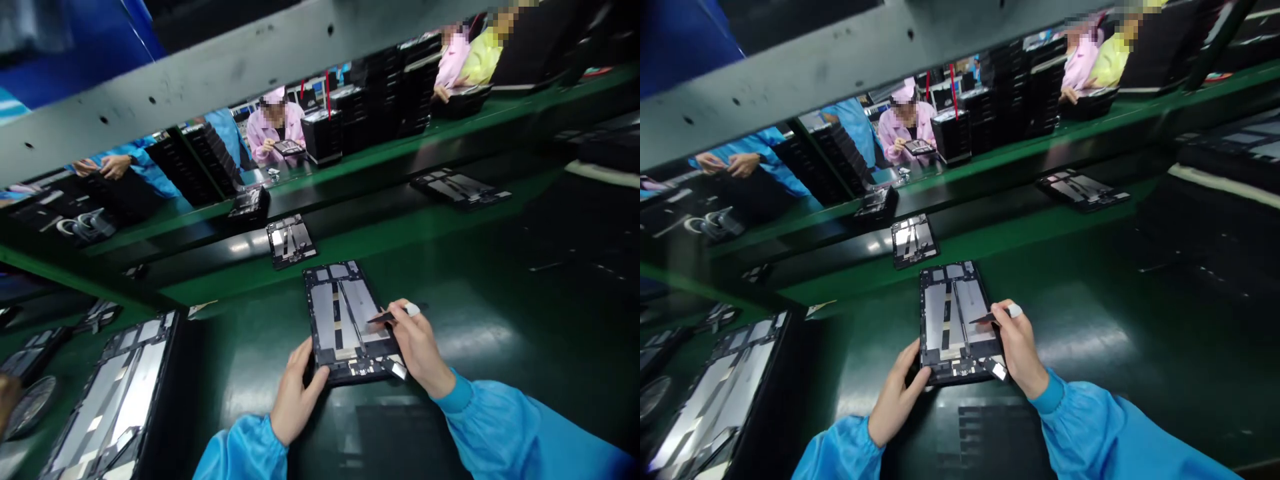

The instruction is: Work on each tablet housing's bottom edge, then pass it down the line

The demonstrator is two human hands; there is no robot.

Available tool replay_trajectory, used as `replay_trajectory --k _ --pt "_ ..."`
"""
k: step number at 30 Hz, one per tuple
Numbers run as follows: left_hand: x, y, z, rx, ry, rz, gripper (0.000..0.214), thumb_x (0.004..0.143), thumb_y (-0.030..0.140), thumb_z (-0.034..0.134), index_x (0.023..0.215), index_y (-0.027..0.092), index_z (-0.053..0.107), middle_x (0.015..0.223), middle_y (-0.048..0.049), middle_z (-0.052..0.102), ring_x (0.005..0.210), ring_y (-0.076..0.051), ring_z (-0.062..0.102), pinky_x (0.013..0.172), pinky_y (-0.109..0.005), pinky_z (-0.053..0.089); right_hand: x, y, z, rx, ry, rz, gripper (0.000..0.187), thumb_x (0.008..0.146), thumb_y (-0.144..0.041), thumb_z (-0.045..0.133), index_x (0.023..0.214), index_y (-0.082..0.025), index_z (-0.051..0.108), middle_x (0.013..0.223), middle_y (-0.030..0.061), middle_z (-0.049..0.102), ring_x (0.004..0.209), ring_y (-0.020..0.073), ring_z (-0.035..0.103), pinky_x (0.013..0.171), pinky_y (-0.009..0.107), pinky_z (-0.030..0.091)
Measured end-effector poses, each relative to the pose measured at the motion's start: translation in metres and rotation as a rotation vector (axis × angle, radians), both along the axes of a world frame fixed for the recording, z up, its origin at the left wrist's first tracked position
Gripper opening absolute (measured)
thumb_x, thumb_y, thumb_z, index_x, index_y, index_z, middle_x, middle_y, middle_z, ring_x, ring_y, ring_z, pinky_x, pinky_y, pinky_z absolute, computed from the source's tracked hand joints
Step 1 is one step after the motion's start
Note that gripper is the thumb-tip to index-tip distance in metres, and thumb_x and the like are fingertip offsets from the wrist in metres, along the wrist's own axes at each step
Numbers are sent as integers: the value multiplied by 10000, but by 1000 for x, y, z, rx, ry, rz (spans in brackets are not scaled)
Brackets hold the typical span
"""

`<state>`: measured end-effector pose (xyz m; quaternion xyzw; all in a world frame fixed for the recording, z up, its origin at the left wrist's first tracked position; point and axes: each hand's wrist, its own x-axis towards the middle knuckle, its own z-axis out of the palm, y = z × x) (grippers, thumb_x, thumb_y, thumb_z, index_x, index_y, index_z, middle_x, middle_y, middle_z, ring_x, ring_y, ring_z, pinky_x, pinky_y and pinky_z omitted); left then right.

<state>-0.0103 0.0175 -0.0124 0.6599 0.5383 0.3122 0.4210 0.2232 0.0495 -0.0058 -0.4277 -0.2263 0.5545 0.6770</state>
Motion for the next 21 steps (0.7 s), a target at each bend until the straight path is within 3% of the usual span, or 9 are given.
replay_trajectory --k 2,4,6,8,12,14,16,21 --pt "17 8 6 -230 -320 90 626 888 494 607 1429 209 470 1226 -133 624 936 -234 656 669 -325 600 8 2 5 52 -1 -77 349 684 -473 792 763 -243 542 670 -34 631 655 199 649 647 328 529" --pt "40 29 12 -360 -544 177 593 879 444 648 1390 180 507 1161 -136 644 819 -183 662 551 -245 576 18 5 8 119 -84 -213 299 747 -470 744 796 -245 553 737 -23 633 754 205 664 764 354 532" --pt "69 63 16 -350 -615 245 458 893 352 655 1293 141 580 1163 -145 637 850 -170 661 593 -230 585 26 7 7 172 -263 -390 246 821 -468 675 851 -244 578 842 6 650 876 216 658 886 384 496" --pt "99 105 18 -293 -583 270 368 938 301 599 1262 128 583 1184 -151 620 904 -169 657 667 -248 591 30 7 4 191 -474 -473 234 875 -466 608 905 -234 611 915 45 669 933 234 645 928 408 471" --pt "138 185 20 -160 -427 276 338 968 326 560 1254 148 548 1224 -113 579 1012 -202 623 826 -372 562 19 7 -8 210 -693 -290 266 911 -460 552 899 -219 662 887 71 714 864 246 672 832 382 520" --pt "134 212 22 -103 -316 263 310 990 334 516 1235 148 558 1209 -93 580 1038 -211 613 867 -407 538 12 8 -14 222 -742 -188 278 914 -460 548 879 -217 680 865 65 727 847 244 684 796 349 536" --pt "113 230 27 -48 -194 285 300 997 332 500 1225 149 568 1210 -93 581 1054 -213 607 886 -414 528 6 12 -18 209 -771 -119 306 922 -474 533 875 -215 689 854 61 733 844 243 690 772 326 540" --pt "15 264 51 32 127 507 347 950 343 587 1242 157 556 1252 -99 563 1079 -235 593 904 -439 520 0 22 -26 149 -753 -5 349 934 -501 513 870 -208 693 832 47 737 797 229 694 750 308 535"
